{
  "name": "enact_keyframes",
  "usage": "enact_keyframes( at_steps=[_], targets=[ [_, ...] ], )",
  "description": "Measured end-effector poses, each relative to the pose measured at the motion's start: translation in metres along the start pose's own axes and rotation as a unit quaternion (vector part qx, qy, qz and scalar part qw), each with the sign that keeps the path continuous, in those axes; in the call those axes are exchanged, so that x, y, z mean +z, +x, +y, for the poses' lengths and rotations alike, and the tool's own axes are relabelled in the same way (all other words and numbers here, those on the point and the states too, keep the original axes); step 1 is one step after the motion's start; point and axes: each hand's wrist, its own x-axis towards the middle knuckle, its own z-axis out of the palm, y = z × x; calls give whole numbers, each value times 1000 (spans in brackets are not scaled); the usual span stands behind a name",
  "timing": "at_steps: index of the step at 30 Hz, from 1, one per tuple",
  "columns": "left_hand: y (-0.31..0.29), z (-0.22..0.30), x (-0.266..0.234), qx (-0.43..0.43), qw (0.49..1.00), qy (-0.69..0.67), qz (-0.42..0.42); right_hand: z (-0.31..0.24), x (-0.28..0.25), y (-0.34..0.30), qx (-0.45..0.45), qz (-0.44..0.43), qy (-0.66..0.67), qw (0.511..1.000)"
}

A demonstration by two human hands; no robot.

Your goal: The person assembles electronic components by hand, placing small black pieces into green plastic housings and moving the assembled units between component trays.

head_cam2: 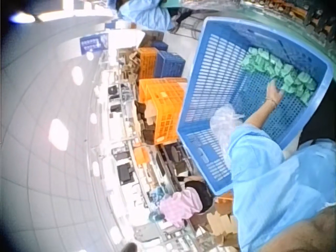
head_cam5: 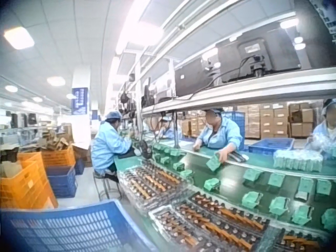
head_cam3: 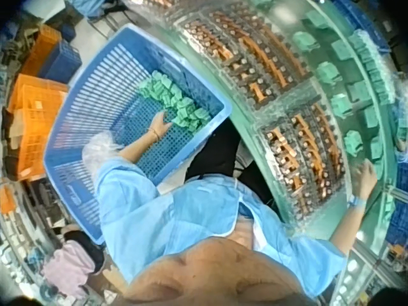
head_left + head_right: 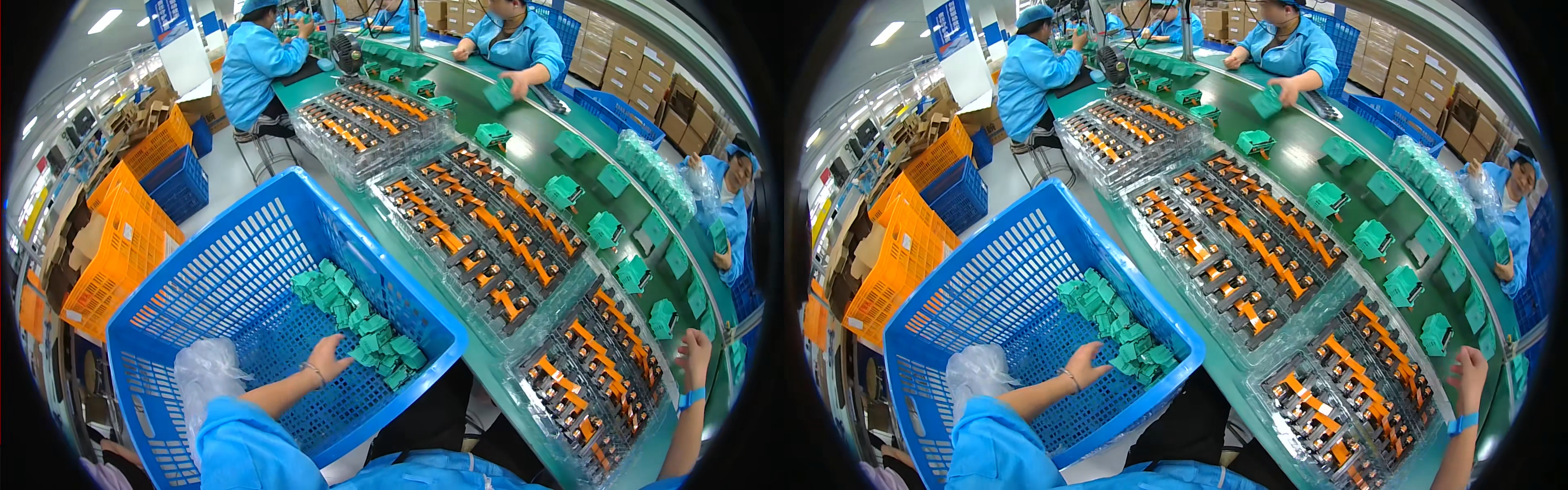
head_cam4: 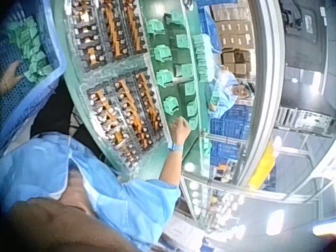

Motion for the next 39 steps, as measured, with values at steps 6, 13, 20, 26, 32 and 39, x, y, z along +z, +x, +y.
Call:
enact_keyframes(
  at_steps=[6, 13, 20, 26, 32, 39],
  targets=[
    [28, 47, 58, -59, 996, -8, 69, -24, 1, -73, -67, 3, 27, 997],
    [36, 17, 65, -47, 996, 18, 79, -21, -3, -123, -67, -21, 69, 995],
    [28, 31, -5, -258, 792, -554, -14, 0, -5, -131, -53, -46, 102, 992],
    [27, 83, -68, -76, 707, -703, -32, 14, -17, -142, -77, -13, 99, 992],
    [-10, 173, -144, 191, 741, -644, -11, 19, -19, -137, -213, -36, -54, 975],
    [-22, 299, -103, 116, 548, -811, -168, 25, -46, -147, -370, -34, -264, 890]
  ],
)
